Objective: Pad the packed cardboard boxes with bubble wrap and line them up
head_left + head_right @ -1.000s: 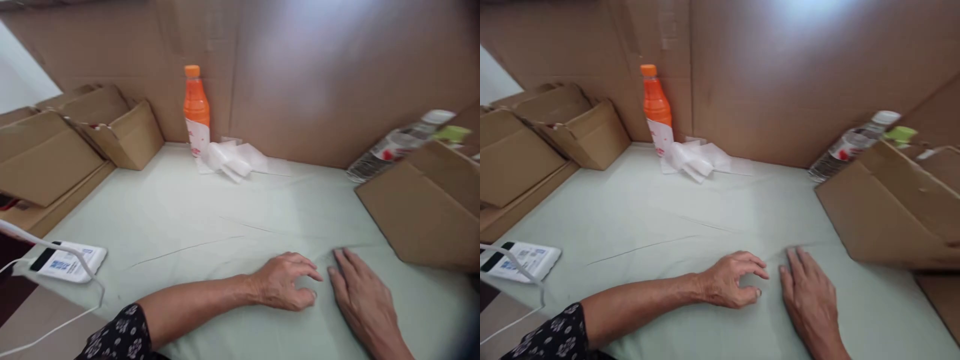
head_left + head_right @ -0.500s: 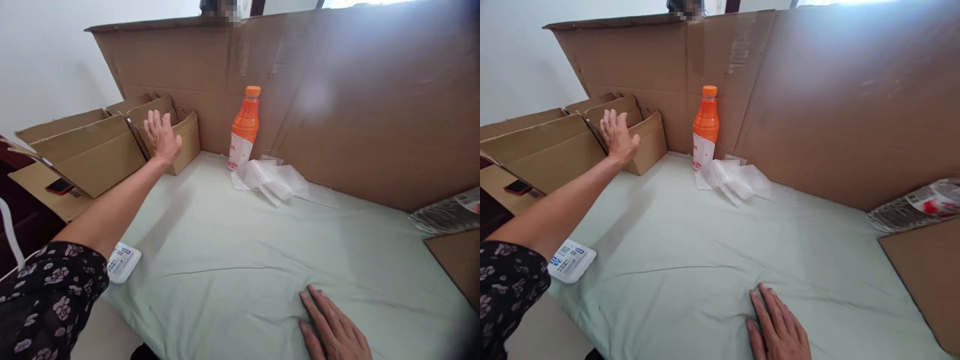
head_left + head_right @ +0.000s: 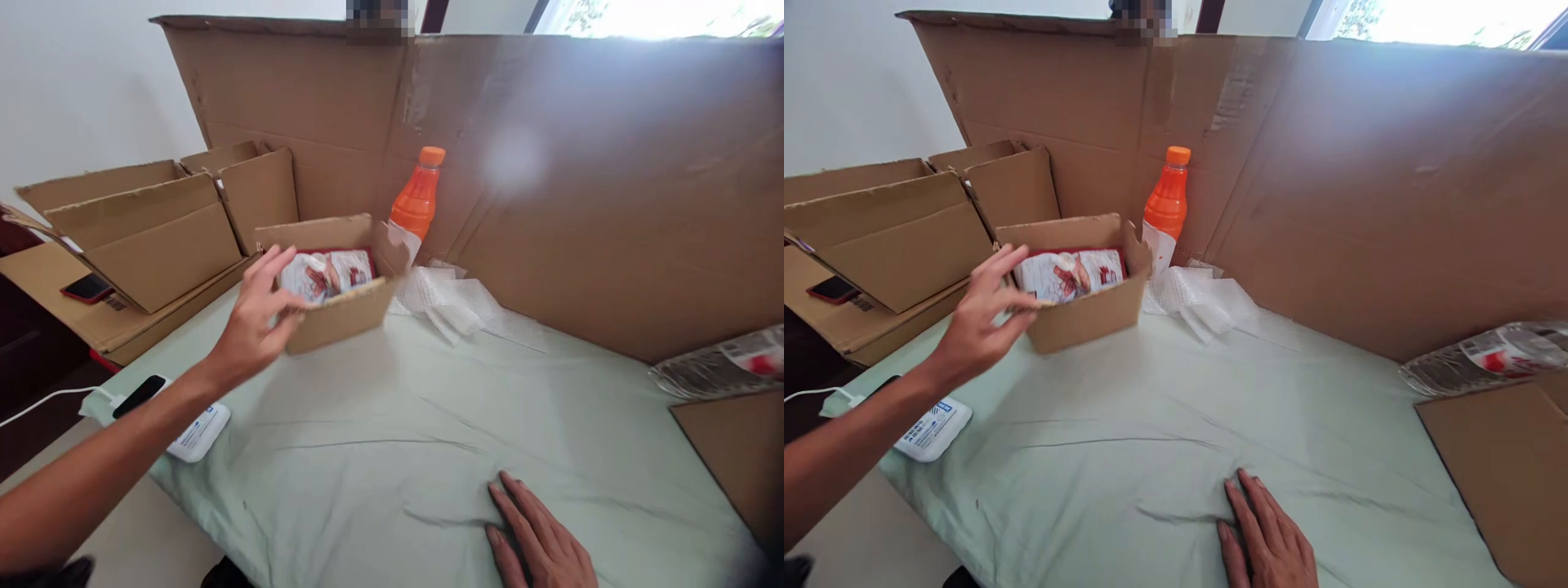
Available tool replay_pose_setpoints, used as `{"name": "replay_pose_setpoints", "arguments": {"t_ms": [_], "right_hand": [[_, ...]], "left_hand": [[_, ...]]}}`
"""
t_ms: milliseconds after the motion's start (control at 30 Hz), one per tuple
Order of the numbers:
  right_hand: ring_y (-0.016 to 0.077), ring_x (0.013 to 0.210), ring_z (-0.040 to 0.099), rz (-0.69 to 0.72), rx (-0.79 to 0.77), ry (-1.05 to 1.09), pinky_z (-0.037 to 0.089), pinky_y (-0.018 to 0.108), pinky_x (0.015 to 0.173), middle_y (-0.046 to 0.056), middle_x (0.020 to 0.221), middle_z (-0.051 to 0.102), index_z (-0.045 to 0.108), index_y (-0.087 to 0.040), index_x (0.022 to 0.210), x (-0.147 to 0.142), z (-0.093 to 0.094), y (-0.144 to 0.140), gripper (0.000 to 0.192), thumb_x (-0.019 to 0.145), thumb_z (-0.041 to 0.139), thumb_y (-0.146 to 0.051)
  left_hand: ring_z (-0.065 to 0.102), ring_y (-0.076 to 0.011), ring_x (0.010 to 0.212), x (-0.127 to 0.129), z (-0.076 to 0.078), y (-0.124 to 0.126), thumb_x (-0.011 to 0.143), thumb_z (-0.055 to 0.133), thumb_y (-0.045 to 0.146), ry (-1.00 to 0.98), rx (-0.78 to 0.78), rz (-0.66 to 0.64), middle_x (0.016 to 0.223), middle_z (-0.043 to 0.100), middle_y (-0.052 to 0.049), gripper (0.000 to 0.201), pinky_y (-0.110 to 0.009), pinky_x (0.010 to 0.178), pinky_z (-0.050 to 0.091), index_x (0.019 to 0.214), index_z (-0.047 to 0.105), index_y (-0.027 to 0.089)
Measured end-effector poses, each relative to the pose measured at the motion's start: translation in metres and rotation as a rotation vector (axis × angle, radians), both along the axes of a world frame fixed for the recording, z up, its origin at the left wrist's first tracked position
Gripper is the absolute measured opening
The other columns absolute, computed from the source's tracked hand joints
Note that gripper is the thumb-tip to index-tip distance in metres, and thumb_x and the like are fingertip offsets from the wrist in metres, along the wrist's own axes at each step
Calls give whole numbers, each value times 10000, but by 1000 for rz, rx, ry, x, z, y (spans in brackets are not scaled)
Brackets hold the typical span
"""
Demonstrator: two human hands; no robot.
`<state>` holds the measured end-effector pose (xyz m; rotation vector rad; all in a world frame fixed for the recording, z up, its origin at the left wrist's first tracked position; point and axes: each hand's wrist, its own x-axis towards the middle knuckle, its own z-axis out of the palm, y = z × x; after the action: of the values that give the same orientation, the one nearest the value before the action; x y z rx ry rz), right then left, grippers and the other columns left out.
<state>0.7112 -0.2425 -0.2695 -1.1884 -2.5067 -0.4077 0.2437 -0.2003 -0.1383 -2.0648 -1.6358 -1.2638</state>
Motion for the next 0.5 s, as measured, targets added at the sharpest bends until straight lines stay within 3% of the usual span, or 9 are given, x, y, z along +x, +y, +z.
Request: {"name": "replay_pose_setpoints", "arguments": {"t_ms": [100, 200, 300, 433, 500], "right_hand": [[311, 1202, 661, -33, -93, 121, 561, 441, 900, 130, 1421, 624, 542, -219, 1392, -5, 7, -1, 429, 995, 513, -380], [306, 1263, 633, -48, -213, 277, 576, 429, 943, 131, 1458, 596, 439, -231, 1498, -22, 21, -1, 561, 980, 554, -411], [315, 1293, 616, 36, -310, 391, 585, 427, 966, 156, 1497, 557, 289, -216, 1599, -49, 34, -3, 723, 974, 557, -460], [343, 1363, 559, 149, -393, 461, 558, 458, 1041, 175, 1548, 500, 210, -202, 1633, -81, 42, -10, 814, 968, 546, -529], [348, 1408, 514, 146, -419, 521, 532, 474, 1081, 173, 1565, 477, 212, -207, 1632, -91, 45, -12, 801, 972, 533, -529]], "left_hand": [[382, -319, 1507, 24, -12, -76, 845, 650, 74, -119, 34, -5, 1641, 386, 23, 297, -568, 1242, 324, 1032, 707, 297], [430, -312, 1472, 40, -32, -114, 773, 741, 116, -436, 99, 25, 1603, 427, 2, 639, -548, 1248, 347, 1341, 590, 367], [474, -318, 1437, 52, -57, -116, 746, 792, 198, -700, -34, 50, 1554, 485, -60, 798, -544, 1231, 370, 1462, 471, 340], [602, -344, 1296, 68, -85, -98, 699, 833, 368, -987, -420, 18, 1385, 621, -135, 735, -532, 1142, 469, 1362, 538, 249], [621, -352, 1260, 76, -92, -91, 652, 846, 422, -1082, -482, 23, 1300, 661, -138, 713, -514, 1114, 495, 1283, 577, 229]]}}
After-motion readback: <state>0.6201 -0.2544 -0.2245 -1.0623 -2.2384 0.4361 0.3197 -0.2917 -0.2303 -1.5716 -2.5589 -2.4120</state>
